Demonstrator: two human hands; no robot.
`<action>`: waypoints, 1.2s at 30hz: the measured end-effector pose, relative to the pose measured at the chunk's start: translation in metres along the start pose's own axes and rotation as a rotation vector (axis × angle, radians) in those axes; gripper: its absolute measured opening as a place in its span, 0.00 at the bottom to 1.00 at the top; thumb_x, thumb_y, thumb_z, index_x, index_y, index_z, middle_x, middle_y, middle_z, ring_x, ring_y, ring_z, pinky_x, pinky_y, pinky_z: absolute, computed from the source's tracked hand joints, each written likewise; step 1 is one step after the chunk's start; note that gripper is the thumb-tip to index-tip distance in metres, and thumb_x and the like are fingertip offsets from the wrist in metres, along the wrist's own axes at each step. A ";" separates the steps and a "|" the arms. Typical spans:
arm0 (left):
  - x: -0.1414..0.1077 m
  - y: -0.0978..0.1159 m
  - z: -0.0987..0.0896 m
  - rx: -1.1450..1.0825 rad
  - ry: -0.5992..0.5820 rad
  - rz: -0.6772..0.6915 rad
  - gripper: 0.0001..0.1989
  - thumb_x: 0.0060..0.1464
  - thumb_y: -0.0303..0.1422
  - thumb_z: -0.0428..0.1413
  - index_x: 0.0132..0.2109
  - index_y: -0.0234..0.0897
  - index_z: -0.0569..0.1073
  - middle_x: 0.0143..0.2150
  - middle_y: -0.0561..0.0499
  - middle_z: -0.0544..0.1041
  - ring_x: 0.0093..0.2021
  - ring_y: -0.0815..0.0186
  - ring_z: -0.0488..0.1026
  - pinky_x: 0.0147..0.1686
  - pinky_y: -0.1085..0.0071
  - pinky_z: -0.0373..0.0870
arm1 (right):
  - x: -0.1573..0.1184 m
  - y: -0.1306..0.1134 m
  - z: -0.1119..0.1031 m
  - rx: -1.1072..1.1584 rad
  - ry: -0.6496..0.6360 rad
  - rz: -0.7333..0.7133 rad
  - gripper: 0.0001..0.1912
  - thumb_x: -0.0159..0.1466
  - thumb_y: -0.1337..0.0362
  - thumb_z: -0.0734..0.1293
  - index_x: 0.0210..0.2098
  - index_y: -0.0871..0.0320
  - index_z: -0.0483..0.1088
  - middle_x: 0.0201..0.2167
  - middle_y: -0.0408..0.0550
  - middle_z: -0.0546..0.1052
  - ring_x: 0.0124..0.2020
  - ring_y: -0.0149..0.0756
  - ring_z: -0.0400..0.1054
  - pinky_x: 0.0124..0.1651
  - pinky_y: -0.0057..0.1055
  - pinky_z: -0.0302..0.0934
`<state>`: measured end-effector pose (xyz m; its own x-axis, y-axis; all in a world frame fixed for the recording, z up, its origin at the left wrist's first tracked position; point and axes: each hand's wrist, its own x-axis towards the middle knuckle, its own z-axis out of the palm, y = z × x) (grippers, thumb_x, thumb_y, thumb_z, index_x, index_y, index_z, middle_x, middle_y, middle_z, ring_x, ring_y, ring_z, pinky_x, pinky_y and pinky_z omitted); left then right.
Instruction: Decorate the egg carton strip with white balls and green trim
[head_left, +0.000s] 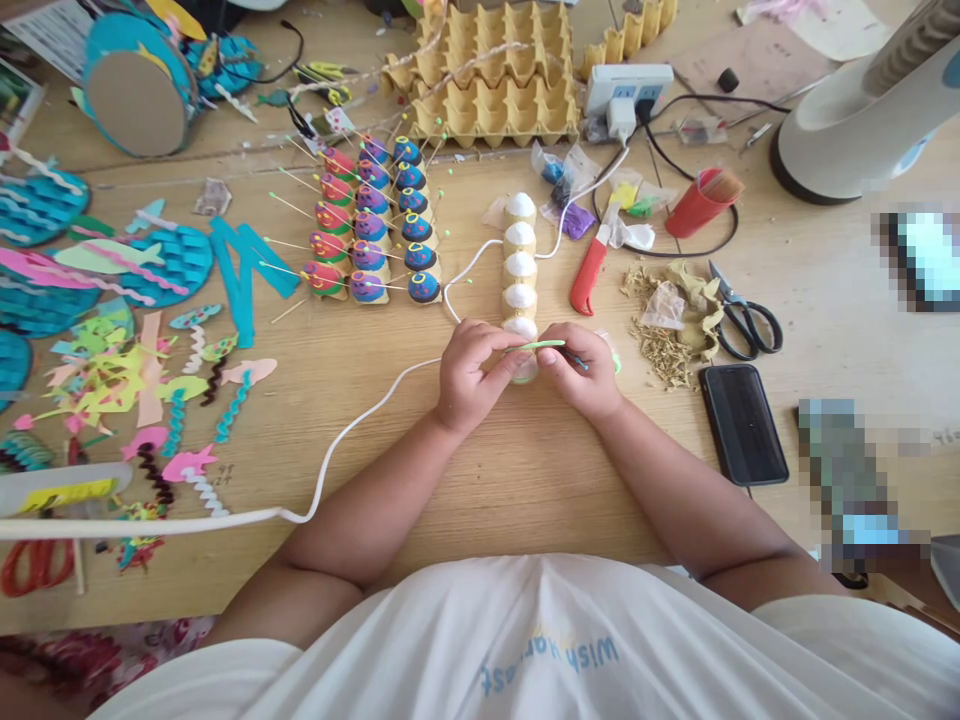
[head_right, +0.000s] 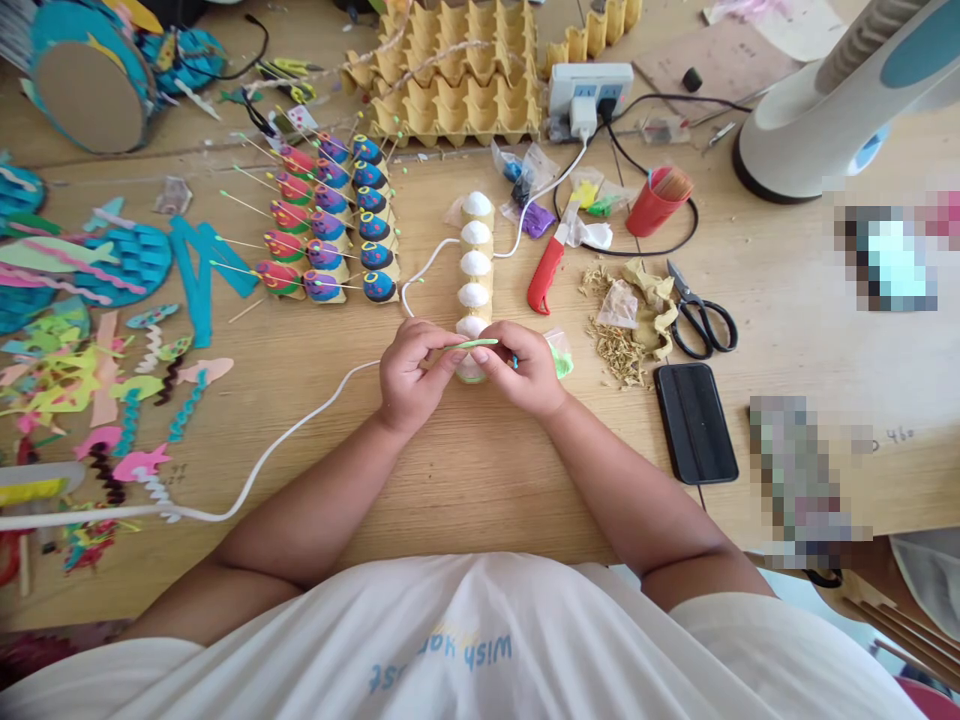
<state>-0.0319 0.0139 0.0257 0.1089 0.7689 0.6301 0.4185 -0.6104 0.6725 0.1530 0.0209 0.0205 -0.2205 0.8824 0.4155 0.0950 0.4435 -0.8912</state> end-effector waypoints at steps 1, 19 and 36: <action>0.000 0.000 0.000 0.012 0.005 0.004 0.11 0.66 0.44 0.61 0.41 0.42 0.81 0.36 0.50 0.84 0.38 0.64 0.76 0.43 0.63 0.73 | 0.000 -0.001 0.000 0.008 0.001 0.002 0.20 0.70 0.44 0.68 0.35 0.55 0.72 0.27 0.43 0.73 0.26 0.30 0.63 0.29 0.30 0.59; -0.002 -0.003 -0.002 -0.002 -0.044 -0.014 0.23 0.72 0.47 0.51 0.31 0.41 0.78 0.29 0.51 0.81 0.34 0.64 0.74 0.41 0.63 0.70 | 0.003 -0.006 0.002 -0.125 0.001 -0.041 0.23 0.74 0.46 0.63 0.29 0.54 0.71 0.24 0.44 0.74 0.26 0.32 0.66 0.32 0.33 0.61; 0.001 0.004 -0.001 -0.029 -0.016 0.019 0.03 0.65 0.35 0.64 0.44 0.41 0.81 0.40 0.51 0.85 0.41 0.66 0.78 0.45 0.65 0.73 | 0.002 -0.006 -0.001 -0.111 0.039 0.014 0.27 0.73 0.40 0.61 0.40 0.56 0.79 0.27 0.46 0.77 0.27 0.34 0.69 0.33 0.33 0.64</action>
<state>-0.0309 0.0127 0.0294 0.1310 0.7598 0.6368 0.3901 -0.6300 0.6715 0.1524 0.0205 0.0266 -0.1810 0.8929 0.4122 0.2056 0.4442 -0.8720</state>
